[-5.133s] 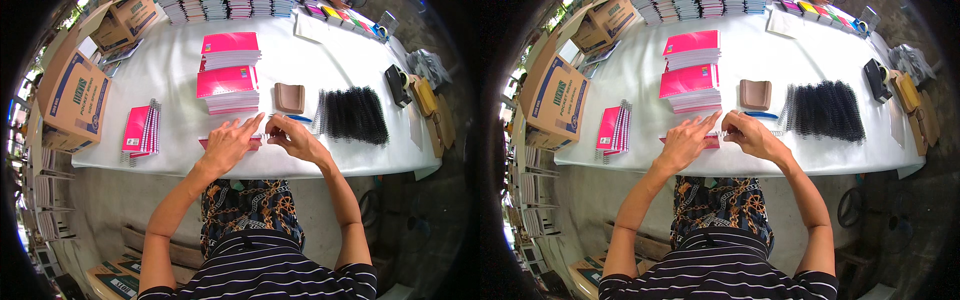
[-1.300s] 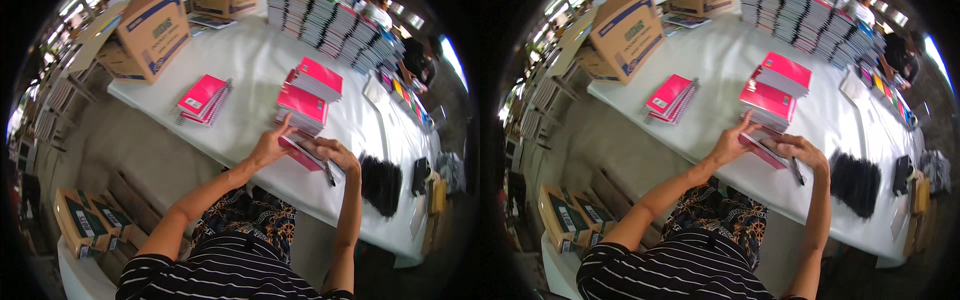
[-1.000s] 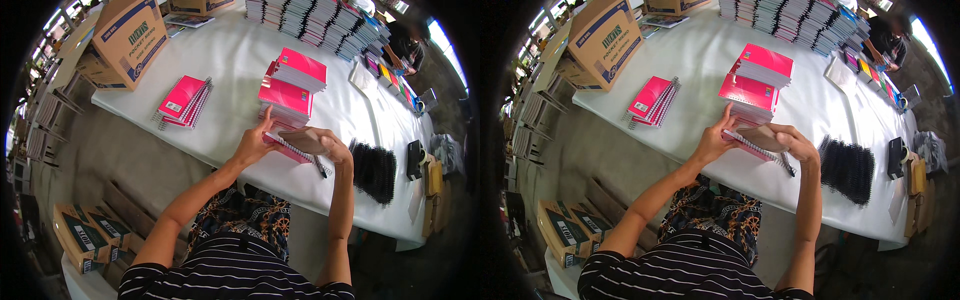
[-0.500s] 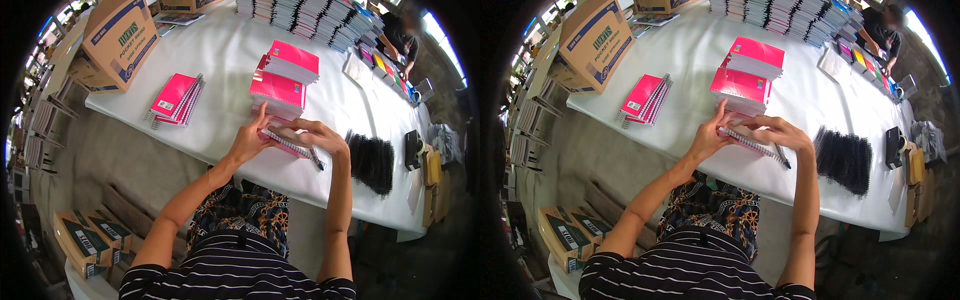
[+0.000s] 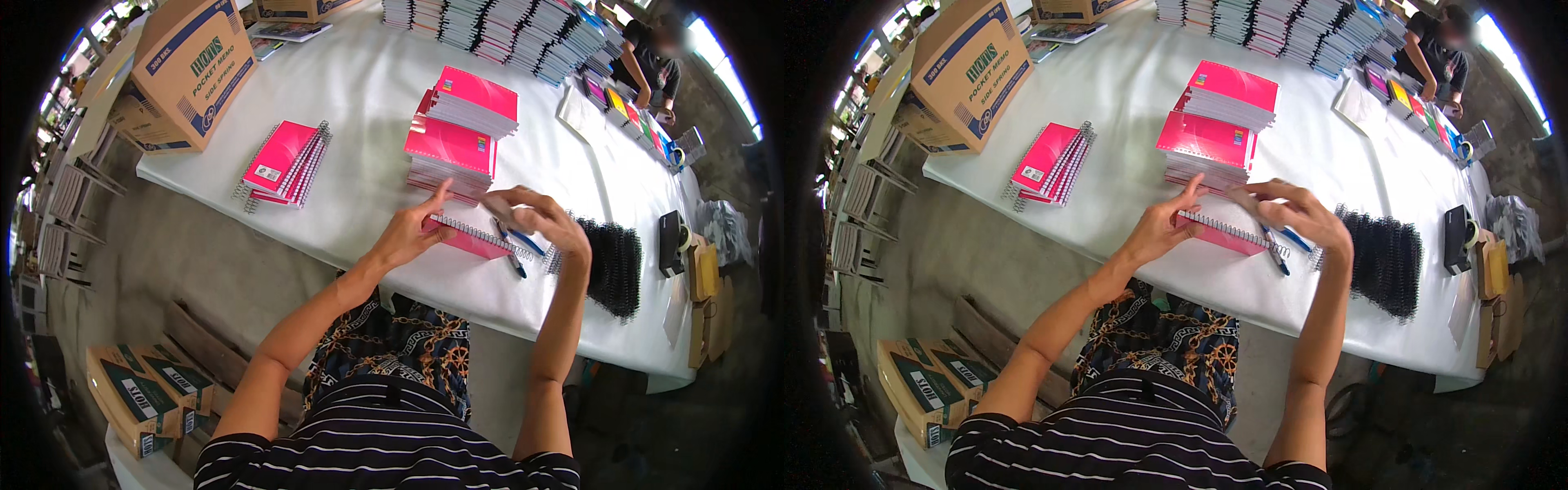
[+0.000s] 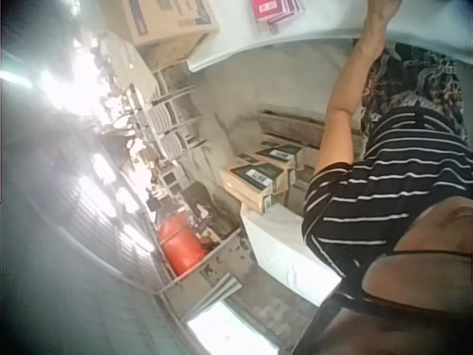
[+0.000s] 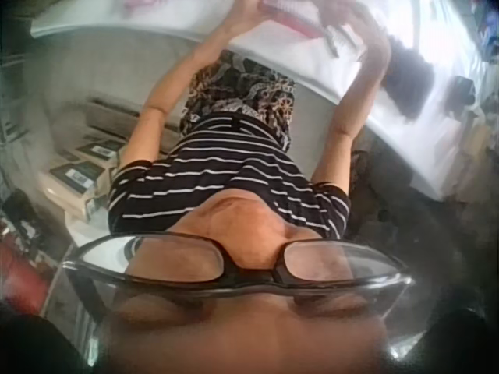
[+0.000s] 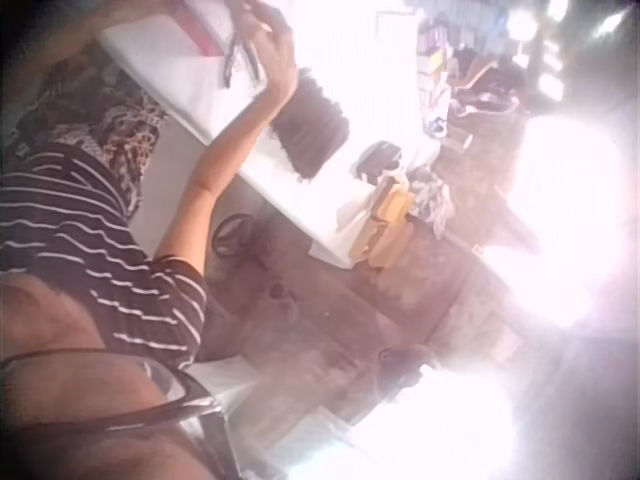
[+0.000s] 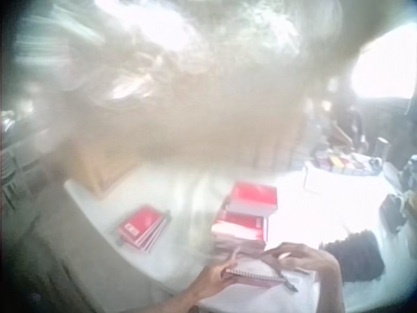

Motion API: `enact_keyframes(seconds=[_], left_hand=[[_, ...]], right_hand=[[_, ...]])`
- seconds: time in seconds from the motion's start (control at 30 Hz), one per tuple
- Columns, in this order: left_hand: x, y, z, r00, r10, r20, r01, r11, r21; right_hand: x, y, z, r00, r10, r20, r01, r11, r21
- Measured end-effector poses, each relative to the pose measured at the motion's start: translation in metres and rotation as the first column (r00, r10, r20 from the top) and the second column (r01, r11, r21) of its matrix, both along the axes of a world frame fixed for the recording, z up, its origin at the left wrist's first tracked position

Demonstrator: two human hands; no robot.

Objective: The person assembles notebooks by threading plastic spirals through the pre-punched holes of stacks of paper and covers by hand, then uses pliers to trim and crimp the ends of the spirals.

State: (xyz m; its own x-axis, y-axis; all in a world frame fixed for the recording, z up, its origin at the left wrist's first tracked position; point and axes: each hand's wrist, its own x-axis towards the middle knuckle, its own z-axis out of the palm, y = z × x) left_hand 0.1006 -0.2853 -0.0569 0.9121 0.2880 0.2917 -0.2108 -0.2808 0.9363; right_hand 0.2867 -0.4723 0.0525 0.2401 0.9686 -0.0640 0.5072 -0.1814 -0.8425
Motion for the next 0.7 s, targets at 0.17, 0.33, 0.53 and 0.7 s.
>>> enact_keyframes(seconds=[0.17, 0.33, 0.53, 0.7], left_hand=[[0.001, 0.007, 0.000, 0.971, -0.237, 0.042, 0.240, 0.965, -0.105], [-0.012, 0.014, 0.000, 0.980, -0.194, -0.030, 0.195, 0.981, 0.016], [-0.007, 0.012, 0.003, 0.966, -0.255, -0.036, 0.255, 0.967, 0.003], [-0.011, 0.012, 0.001, 0.974, -0.214, -0.074, 0.213, 0.977, -0.019]], right_hand=[[0.012, -0.038, -0.014, 0.569, -0.363, 0.738, 0.413, 0.902, 0.126], [-0.081, 0.007, -0.007, 0.719, -0.346, 0.602, 0.197, 0.933, 0.301], [-0.097, 0.027, -0.032, 0.707, -0.293, 0.644, 0.143, 0.951, 0.275], [-0.093, 0.025, -0.036, 0.626, -0.329, 0.707, 0.098, 0.933, 0.347]])
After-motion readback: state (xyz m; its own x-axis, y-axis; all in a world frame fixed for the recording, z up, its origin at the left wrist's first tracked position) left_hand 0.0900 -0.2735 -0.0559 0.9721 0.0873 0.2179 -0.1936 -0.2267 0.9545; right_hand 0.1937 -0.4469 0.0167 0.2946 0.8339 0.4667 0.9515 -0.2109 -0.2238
